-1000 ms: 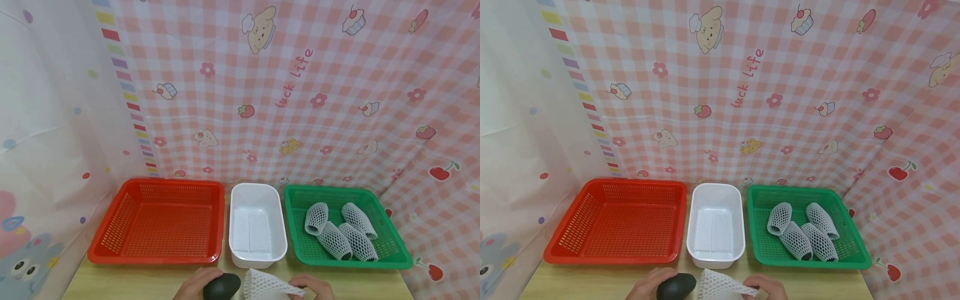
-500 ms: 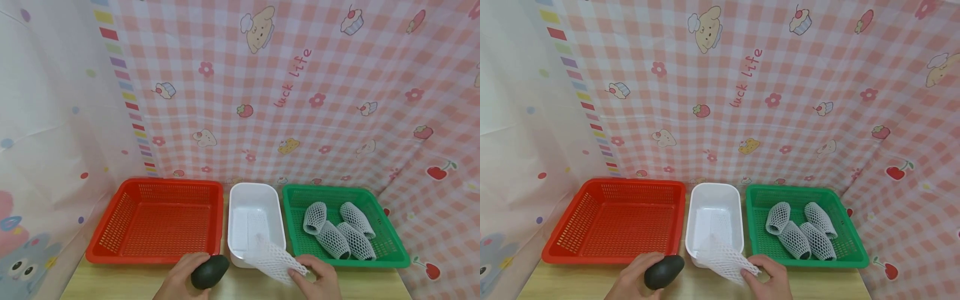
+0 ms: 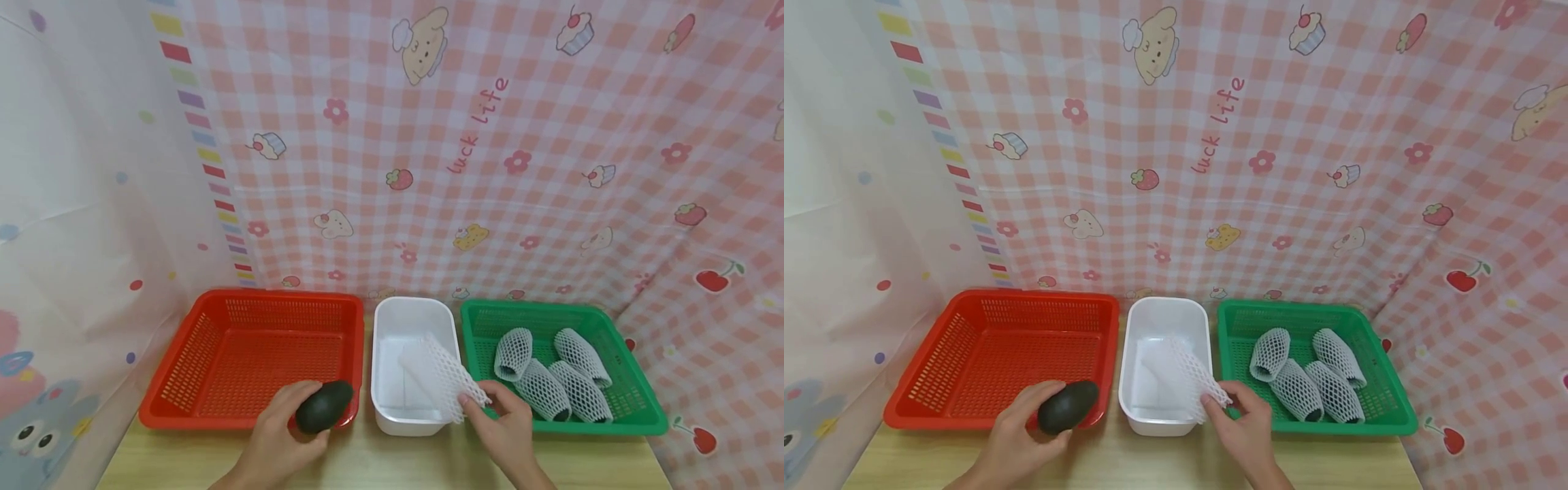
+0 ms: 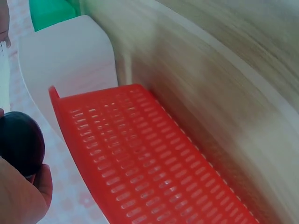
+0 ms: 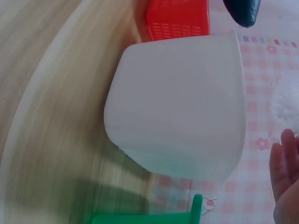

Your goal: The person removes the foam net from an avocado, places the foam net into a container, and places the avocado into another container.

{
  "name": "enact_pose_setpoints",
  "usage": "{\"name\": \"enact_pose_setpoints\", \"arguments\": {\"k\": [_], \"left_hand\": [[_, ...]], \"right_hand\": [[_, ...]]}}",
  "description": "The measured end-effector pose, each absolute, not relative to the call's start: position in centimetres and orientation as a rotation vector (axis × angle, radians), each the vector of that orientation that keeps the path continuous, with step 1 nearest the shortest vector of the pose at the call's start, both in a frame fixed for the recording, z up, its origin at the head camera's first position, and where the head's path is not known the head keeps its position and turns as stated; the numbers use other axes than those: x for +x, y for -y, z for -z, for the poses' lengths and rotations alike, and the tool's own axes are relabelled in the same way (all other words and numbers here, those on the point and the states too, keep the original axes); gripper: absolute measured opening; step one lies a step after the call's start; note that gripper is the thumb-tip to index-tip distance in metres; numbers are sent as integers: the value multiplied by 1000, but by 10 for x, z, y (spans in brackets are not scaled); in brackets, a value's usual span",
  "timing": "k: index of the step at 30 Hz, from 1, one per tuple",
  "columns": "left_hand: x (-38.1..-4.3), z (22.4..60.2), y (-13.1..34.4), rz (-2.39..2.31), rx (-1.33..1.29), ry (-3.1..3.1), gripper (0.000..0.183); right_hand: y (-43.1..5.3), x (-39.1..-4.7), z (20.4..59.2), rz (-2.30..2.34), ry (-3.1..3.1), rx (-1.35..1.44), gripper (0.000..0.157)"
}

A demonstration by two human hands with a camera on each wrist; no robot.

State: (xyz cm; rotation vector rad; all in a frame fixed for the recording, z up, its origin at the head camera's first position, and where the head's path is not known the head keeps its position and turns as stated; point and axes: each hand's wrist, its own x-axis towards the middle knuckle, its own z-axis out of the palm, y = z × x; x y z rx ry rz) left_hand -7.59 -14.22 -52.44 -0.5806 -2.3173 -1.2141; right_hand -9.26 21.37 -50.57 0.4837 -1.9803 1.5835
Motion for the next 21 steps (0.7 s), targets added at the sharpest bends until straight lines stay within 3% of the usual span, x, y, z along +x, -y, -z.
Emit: {"name": "enact_pose_setpoints", "arguments": {"k": [10,21], "left_hand": [[-96,527,147,1219,-432,2376,67],[-111,528,152,1204,-252,2576,64]], "right_hand": [[-195,-110,500,-1587,2106,149,20],[-176,-126,505,-1539,2216,30,18]]}}
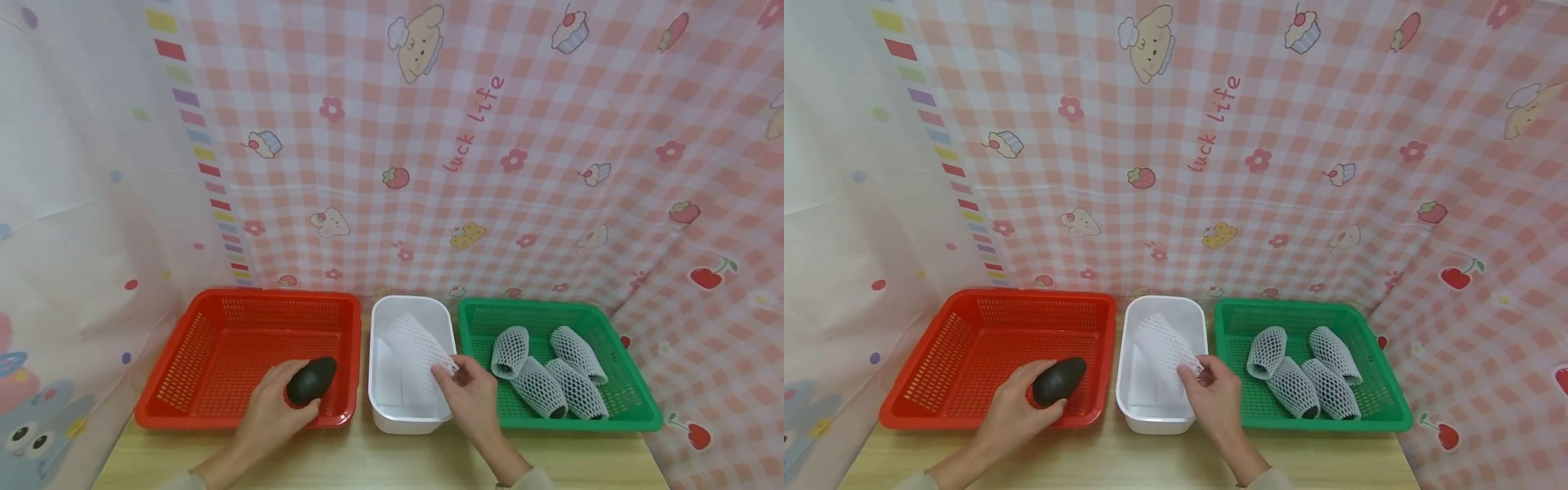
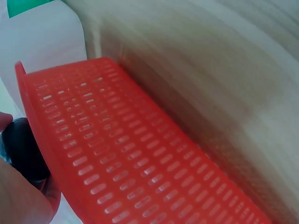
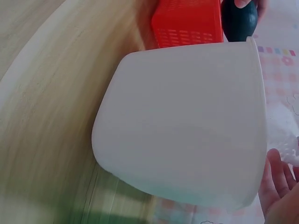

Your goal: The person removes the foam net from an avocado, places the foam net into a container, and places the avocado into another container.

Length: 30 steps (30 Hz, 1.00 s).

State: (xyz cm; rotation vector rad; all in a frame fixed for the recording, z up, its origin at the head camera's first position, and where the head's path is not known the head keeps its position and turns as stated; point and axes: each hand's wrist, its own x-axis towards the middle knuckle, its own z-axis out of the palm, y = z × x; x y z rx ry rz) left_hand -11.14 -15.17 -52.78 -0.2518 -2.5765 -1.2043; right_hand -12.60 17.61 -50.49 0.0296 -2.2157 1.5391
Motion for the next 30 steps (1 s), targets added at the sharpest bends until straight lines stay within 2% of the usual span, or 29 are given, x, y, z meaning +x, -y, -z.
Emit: {"name": "enact_pose_setpoints", "arguments": {"k": [14,22,30], "left_hand": [[-130,527,157,1192,-245,2660,58],[-134,528,158,1204,-198,2741,61],[-139,530,157,1207,-211,2801,61]], "right_hand": [[-159,-141,509,-1520,2322,-125,12],[-150,-150,507,-1395,2359,-217,14],[-147,-149,505,-1365,2572,-43,22]]}}
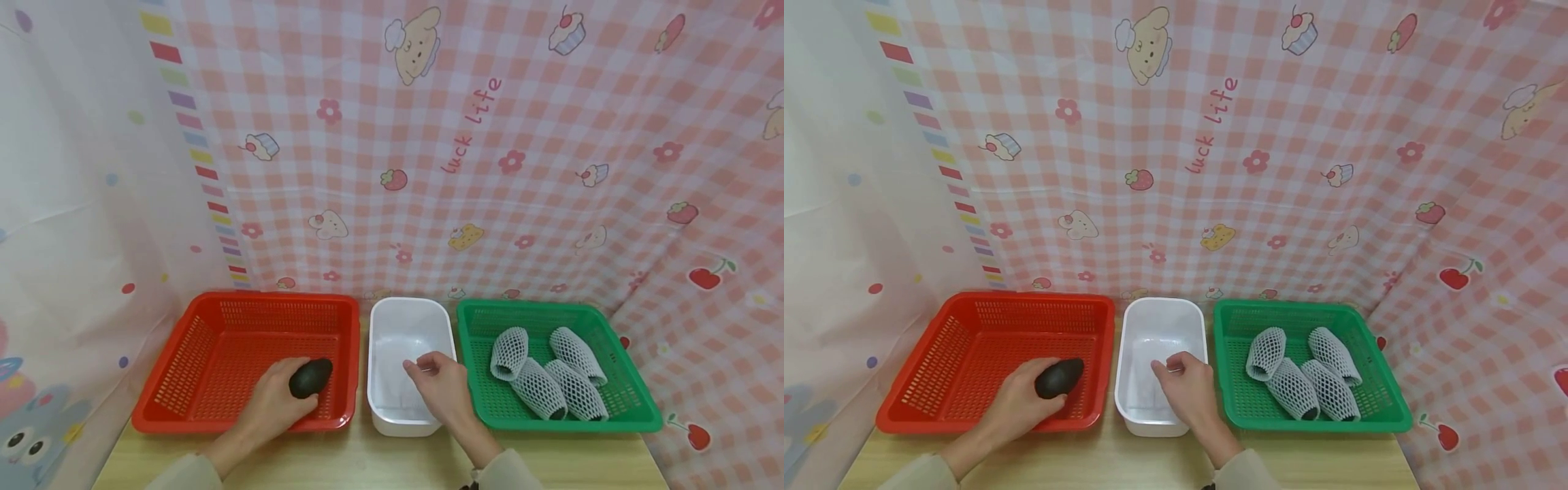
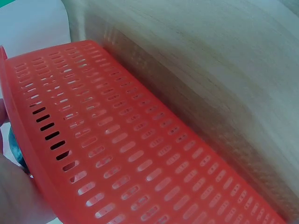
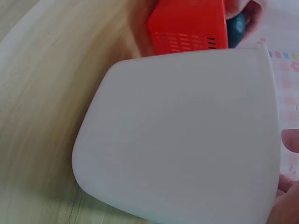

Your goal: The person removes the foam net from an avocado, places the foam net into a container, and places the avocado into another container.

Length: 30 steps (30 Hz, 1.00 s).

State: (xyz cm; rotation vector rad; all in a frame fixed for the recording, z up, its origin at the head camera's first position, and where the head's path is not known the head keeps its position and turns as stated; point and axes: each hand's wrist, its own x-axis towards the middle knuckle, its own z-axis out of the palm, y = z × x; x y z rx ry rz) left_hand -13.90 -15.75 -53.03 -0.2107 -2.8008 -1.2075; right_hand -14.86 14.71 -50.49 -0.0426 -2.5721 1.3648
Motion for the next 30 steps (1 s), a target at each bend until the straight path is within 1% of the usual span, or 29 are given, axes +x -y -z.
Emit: {"name": "enact_pose_setpoints", "arguments": {"k": [4,12,22,26,30], "left_hand": [[-140,531,157,1206,-217,2827,59],[-148,534,153,1140,-221,2911,61],[-154,537,151,1123,-237,2963,62],[-158,539,152,1139,-266,2989,64],[-162,541,152,1159,-273,3023,65]], "right_hand": [[-148,-146,504,-1377,2588,30,20],[-158,-143,504,-1360,2421,194,7],[-195,-139,499,-1195,2222,450,18],[-215,-137,503,-1155,2188,456,24],[-236,-134,511,-1130,2190,393,22]]}}
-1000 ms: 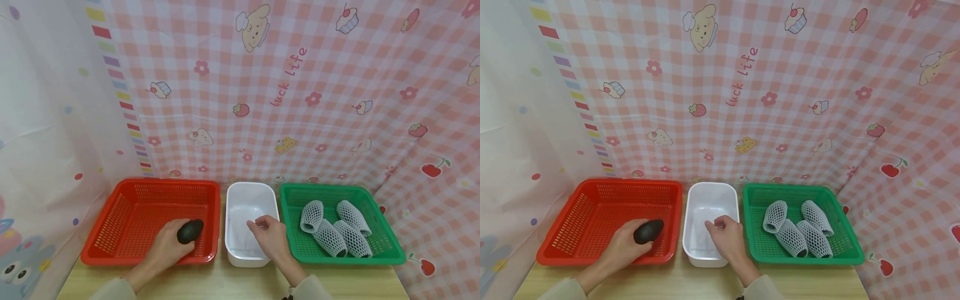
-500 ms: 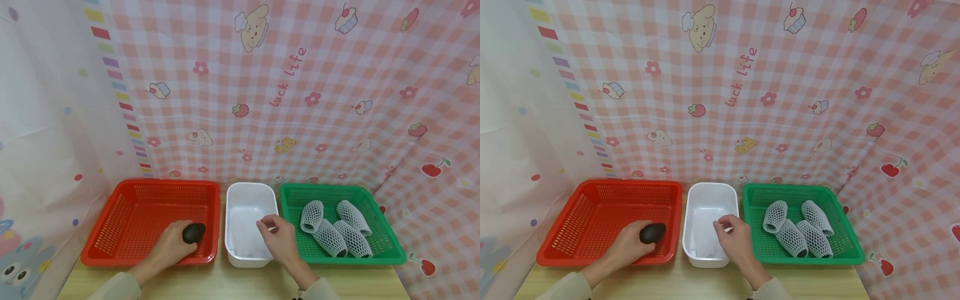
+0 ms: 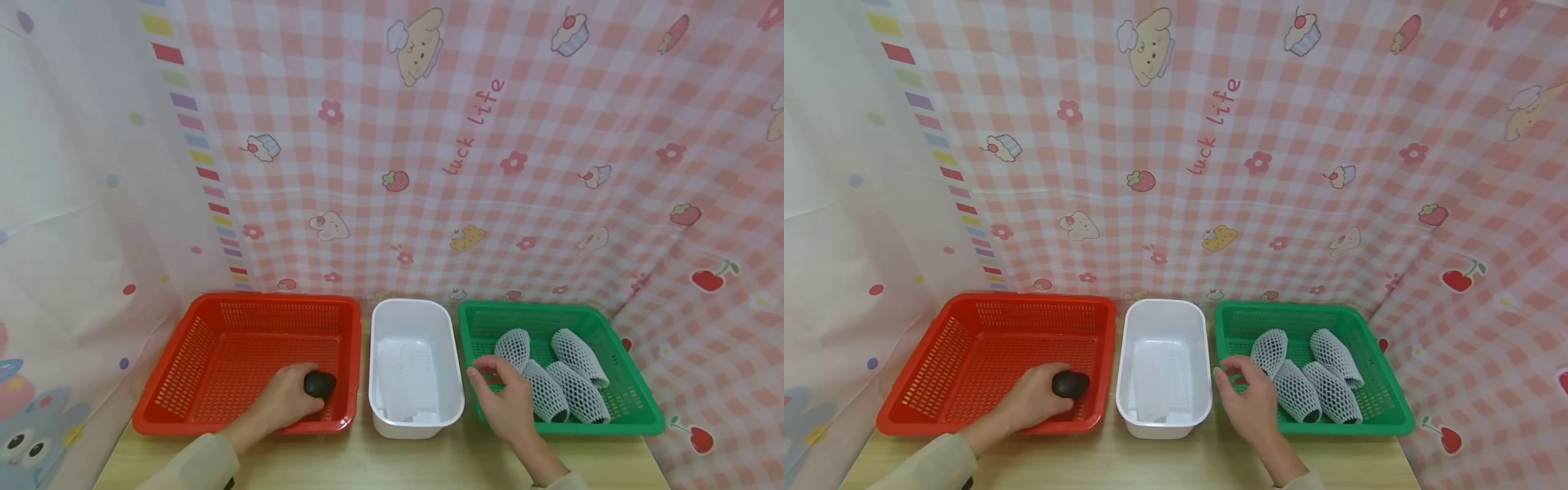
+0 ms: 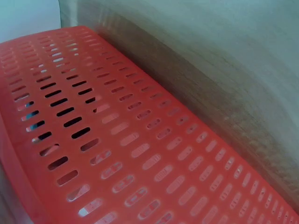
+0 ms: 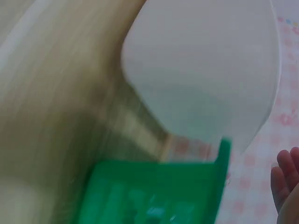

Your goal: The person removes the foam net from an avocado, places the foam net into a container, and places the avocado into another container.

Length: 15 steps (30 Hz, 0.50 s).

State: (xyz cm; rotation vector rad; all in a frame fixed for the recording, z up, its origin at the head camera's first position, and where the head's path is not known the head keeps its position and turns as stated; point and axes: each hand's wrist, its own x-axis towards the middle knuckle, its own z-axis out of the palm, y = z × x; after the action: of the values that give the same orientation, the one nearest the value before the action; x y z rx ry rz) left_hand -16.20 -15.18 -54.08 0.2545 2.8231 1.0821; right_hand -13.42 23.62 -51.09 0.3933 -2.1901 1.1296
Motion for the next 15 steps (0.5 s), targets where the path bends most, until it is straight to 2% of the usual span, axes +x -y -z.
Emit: {"name": "enact_pose_setpoints", "arguments": {"k": [10,15], "left_hand": [[-168,540,151,-1062,208,-2750,62],[-171,540,152,-1066,194,-2711,61]], "right_hand": [[-290,-132,525,-958,2369,150,21],[-309,-134,524,-833,2528,75,36]]}}
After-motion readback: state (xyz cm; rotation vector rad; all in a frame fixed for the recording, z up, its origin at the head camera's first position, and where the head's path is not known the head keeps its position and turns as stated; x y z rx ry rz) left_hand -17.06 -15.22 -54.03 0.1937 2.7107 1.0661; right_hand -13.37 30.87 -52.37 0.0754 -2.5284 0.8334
